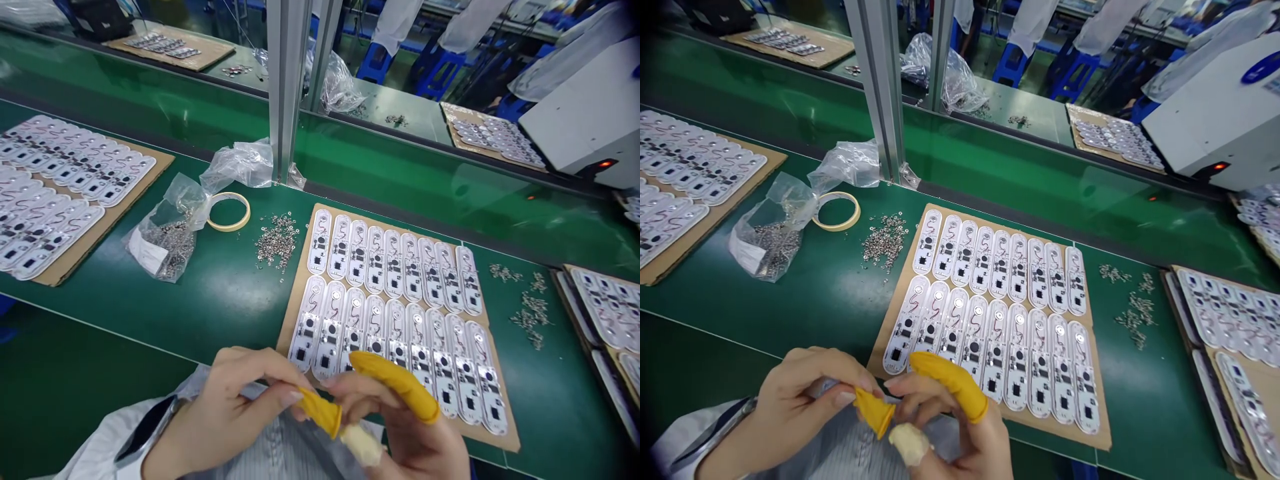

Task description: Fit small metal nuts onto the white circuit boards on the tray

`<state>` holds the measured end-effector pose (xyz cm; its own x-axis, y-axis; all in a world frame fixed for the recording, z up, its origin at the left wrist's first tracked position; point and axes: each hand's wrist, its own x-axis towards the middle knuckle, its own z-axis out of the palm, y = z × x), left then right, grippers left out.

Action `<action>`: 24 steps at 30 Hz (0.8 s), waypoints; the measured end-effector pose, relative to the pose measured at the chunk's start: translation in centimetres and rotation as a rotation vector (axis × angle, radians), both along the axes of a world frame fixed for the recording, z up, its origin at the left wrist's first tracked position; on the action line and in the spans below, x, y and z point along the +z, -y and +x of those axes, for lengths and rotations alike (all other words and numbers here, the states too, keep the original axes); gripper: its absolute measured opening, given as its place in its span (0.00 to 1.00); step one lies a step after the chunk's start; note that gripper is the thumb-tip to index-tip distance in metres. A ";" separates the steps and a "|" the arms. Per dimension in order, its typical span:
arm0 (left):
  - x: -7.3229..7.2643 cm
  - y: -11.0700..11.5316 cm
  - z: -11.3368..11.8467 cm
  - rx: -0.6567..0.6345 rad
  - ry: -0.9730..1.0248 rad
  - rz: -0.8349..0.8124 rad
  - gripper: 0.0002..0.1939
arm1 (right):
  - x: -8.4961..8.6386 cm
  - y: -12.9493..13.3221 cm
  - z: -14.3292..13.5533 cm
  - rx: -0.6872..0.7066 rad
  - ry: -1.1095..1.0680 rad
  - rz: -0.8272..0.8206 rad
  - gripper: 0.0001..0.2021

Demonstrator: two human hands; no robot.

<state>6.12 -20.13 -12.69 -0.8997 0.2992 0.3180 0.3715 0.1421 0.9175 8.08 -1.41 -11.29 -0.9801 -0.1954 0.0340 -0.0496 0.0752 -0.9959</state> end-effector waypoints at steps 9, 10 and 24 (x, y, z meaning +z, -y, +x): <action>0.1 -0.7 1.1 0.314 -0.283 -0.272 0.12 | -0.4 -0.4 -0.7 -0.014 -0.146 0.153 0.11; 0.2 -1.0 1.3 0.323 -0.323 -0.319 0.15 | -0.6 -0.4 -0.6 -0.012 -0.172 0.195 0.13; 0.1 -1.7 0.7 0.011 -0.458 -0.443 0.11 | -0.3 1.3 0.2 -0.028 -0.464 0.568 0.06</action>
